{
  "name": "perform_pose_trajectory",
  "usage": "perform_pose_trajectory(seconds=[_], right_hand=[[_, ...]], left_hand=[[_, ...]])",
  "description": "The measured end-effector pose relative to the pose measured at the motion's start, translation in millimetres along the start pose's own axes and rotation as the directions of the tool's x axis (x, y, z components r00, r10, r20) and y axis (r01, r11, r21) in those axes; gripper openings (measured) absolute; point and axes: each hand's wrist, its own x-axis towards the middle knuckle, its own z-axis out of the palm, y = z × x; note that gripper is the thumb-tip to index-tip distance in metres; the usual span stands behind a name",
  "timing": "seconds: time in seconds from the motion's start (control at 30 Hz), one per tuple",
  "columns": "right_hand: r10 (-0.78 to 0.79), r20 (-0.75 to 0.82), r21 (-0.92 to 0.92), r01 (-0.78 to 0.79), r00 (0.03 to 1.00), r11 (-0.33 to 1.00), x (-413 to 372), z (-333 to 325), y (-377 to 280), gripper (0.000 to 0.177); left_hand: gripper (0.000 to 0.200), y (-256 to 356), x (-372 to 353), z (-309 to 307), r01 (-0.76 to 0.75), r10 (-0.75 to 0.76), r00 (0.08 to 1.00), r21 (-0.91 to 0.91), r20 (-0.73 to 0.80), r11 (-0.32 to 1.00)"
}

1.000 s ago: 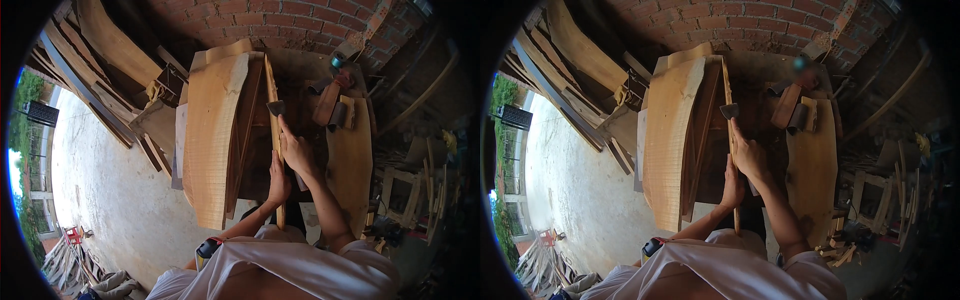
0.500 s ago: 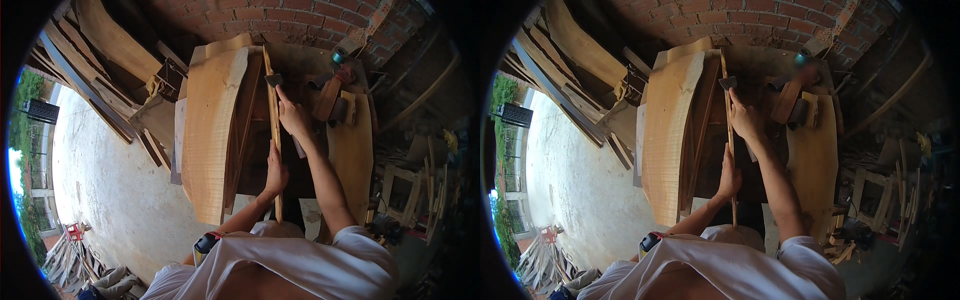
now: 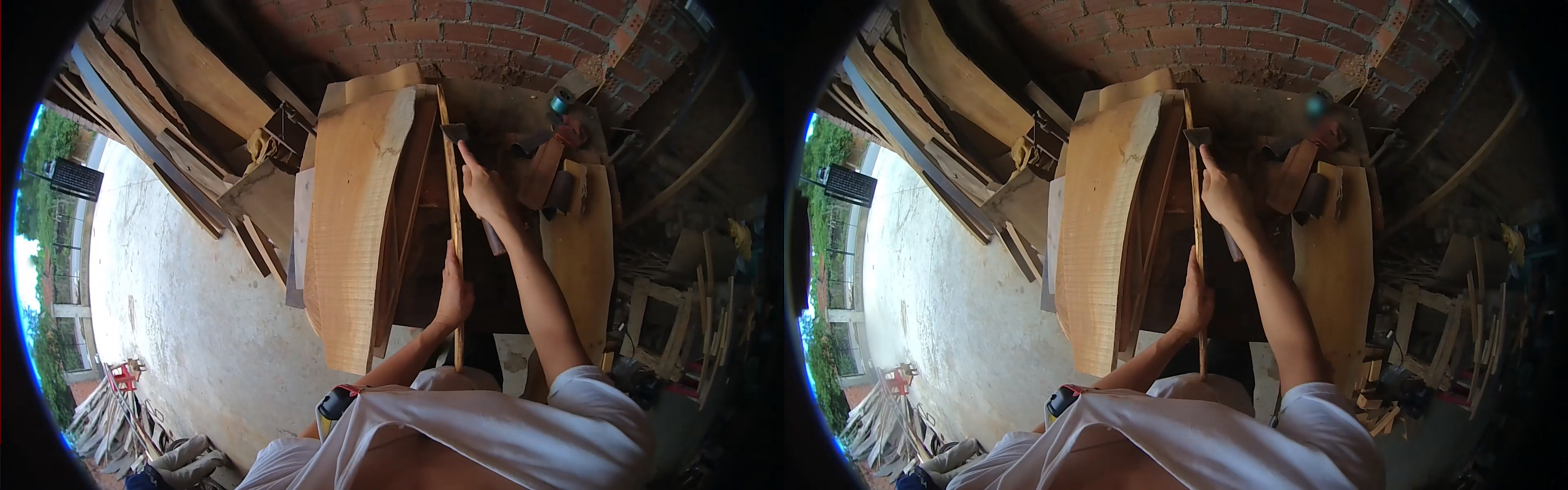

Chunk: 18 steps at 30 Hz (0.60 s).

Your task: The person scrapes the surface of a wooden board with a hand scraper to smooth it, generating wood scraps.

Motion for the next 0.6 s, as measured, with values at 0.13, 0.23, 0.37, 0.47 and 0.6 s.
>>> perform_pose_trajectory(seconds=[0.13, 0.23, 0.37, 0.47, 0.6], right_hand=[[-0.066, 0.068, -0.042, 0.069, 0.995, 0.997, -59.2, -4.7, -11.0, 0.052], [-0.001, 0.054, 0.001, 0.001, 0.999, 1.000, -4.0, 0.7, -7.5, 0.050], [0.077, 0.100, 0.029, -0.080, 0.992, 0.996, -4.4, 1.7, -13.4, 0.048], [-0.105, -0.010, 0.048, 0.105, 0.994, 0.993, -39.6, 11.9, 6.4, 0.050], [0.120, 0.258, 0.145, -0.161, 0.959, 0.976, -28.4, -26.2, -33.4, 0.051]], left_hand=[[0.092, 3.6, -0.4, -2.5, 0.025, -0.025, 1.000, 0.005, 0.008, 1.000], [0.091, 6.2, -0.6, 0.1, 0.002, -0.002, 1.000, 0.016, -0.008, 1.000], [0.091, 6.9, -2.4, -7.0, 0.063, -0.061, 0.998, -0.063, 0.026, 0.996], [0.091, 0.8, 2.3, -1.0, -0.035, 0.035, 0.999, 0.013, -0.014, 0.999], [0.090, 10.6, 7.1, -14.2, 0.091, -0.086, 0.995, -0.125, 0.042, 0.988]])
